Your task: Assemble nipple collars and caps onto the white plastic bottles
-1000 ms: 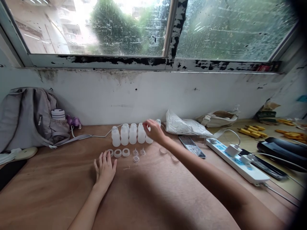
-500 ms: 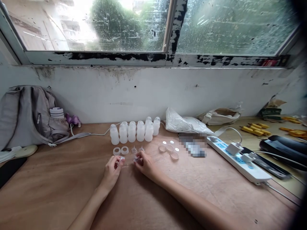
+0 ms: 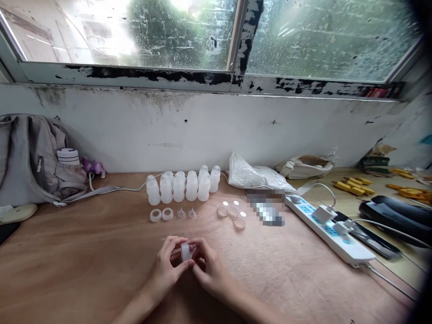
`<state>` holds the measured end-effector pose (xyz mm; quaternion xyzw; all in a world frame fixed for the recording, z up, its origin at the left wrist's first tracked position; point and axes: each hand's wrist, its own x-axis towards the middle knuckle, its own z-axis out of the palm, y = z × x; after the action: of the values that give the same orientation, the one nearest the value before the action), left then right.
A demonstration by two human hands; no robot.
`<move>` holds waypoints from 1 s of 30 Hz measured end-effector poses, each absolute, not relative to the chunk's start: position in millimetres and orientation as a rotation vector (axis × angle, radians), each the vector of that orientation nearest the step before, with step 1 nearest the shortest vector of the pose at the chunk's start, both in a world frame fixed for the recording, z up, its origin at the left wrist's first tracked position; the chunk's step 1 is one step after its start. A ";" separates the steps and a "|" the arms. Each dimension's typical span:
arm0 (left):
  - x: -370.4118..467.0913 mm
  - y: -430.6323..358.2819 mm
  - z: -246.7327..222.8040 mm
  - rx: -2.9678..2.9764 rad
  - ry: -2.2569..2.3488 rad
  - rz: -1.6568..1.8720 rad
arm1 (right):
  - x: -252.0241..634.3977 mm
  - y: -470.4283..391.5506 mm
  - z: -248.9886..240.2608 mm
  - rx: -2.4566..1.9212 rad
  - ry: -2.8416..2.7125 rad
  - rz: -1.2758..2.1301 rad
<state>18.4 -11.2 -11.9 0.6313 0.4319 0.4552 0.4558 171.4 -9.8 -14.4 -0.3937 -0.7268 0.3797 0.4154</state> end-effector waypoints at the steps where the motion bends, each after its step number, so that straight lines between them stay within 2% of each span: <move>1: 17.5 -11.1 -10.4 1.584 1.087 1.128 | 171.6 -11.5 -11.8 -0.985 -1.796 1.015; 10: 12.7 -9.1 -12.4 1.769 1.200 1.098 | 177.3 -6.3 -4.0 -1.071 -1.678 1.130; 16: 11.7 -10.7 -10.4 1.893 1.168 1.090 | 175.1 -12.2 2.1 -0.816 -1.375 1.702; 21: 7.9 -8.5 -10.5 1.847 1.182 1.102 | 175.6 -8.5 3.1 -0.742 -1.117 1.924; 26: 2.1 -5.5 -7.9 1.795 1.289 1.074 | 178.8 -4.5 7.0 -0.836 -1.129 1.844; 30: 2.6 -6.3 -9.7 1.672 1.195 1.115 | 180.2 -1.4 8.1 -0.937 -1.193 1.669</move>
<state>2.6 -6.3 -9.7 0.6582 0.4704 0.4388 0.3912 180.2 -1.4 8.1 -0.3753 -0.4779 0.6685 0.4287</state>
